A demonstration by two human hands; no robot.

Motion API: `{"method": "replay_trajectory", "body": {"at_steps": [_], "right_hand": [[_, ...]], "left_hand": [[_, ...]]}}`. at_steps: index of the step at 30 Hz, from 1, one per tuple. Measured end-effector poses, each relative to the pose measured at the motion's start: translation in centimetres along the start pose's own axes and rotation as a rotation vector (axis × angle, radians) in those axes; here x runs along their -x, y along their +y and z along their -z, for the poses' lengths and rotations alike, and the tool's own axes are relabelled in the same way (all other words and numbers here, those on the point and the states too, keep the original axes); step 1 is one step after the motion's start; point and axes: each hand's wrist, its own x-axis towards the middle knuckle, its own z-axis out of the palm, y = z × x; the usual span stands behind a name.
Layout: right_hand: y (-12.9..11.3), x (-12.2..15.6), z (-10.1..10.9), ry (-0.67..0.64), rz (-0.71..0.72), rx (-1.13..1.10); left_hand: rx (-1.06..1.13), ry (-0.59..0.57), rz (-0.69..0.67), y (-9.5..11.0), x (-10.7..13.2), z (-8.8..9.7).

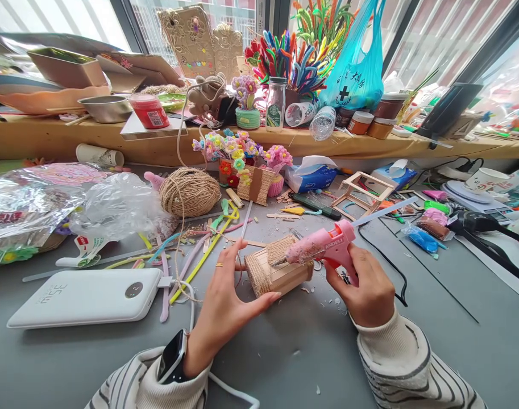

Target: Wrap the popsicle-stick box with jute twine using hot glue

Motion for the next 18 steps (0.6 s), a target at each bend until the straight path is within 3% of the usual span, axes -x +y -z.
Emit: {"method": "replay_trajectory", "body": {"at_steps": [18], "right_hand": [[0.17,-0.03,0.20,-0.008,-0.003,0.011]], "left_hand": [[0.002,0.010,-0.012,-0.05,0.05,-0.03]]}}
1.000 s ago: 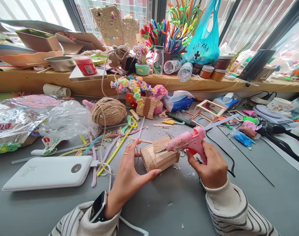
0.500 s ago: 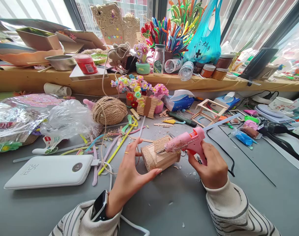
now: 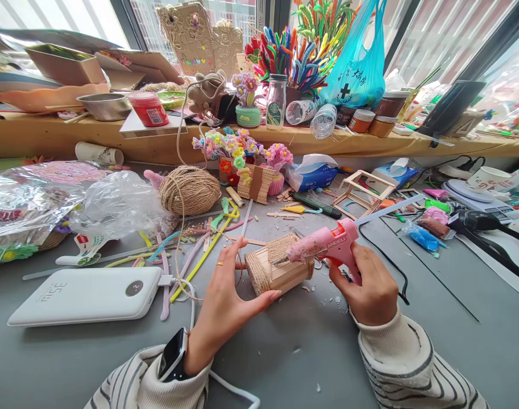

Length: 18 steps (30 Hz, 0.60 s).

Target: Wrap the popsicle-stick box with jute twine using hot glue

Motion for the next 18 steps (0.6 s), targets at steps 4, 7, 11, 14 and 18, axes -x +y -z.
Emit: {"method": "replay_trajectory", "body": {"at_steps": [4,7,11,14,18], "right_hand": [[0.13,0.02,-0.02,0.004,0.004,0.007],[0.21,0.02,-0.01,0.005,-0.002,0.005],[0.22,0.00,0.06,0.001,-0.013,-0.002],[0.23,-0.03,0.10,-0.003,-0.017,0.008],[0.34,-0.04,0.12,0.014,-0.005,0.019]], "left_hand": [[-0.002,0.003,0.005,0.02,-0.04,-0.04],[-0.004,0.001,0.012,0.04,-0.03,-0.03],[-0.007,-0.004,0.019,0.07,0.01,0.01],[0.001,-0.010,0.024,0.07,0.05,0.02],[0.011,-0.016,0.042,0.11,0.05,0.03]]}}
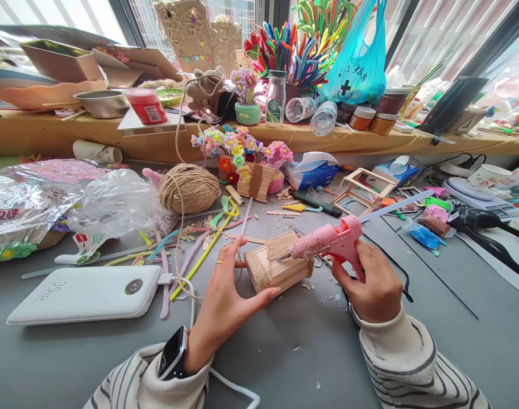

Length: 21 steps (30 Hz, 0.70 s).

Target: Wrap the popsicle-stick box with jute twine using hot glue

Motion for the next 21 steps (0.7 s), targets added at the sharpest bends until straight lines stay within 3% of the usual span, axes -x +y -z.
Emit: {"method": "replay_trajectory", "body": {"at_steps": [21], "right_hand": [[0.30,-0.13,0.20,0.002,-0.021,0.031]], "left_hand": [[0.009,-0.007,0.034,0.20,-0.05,0.08]]}}
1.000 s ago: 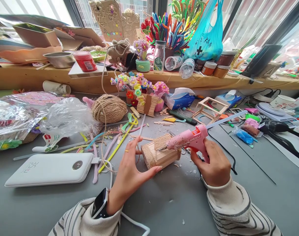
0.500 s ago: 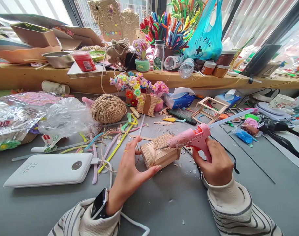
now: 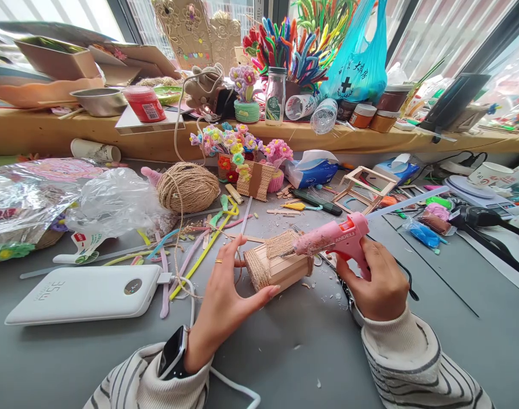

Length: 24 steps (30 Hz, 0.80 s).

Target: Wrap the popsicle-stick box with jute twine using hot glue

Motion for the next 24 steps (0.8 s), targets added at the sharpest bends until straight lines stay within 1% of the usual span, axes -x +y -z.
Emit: {"method": "replay_trajectory", "body": {"at_steps": [18,24], "right_hand": [[0.23,0.00,0.07,-0.014,-0.042,-0.005],[0.47,0.09,0.08,-0.006,-0.036,-0.006]], "left_hand": [[-0.014,0.023,-0.022,-0.13,-0.02,0.00],[-0.020,0.010,-0.020,-0.23,-0.02,0.02]]}}
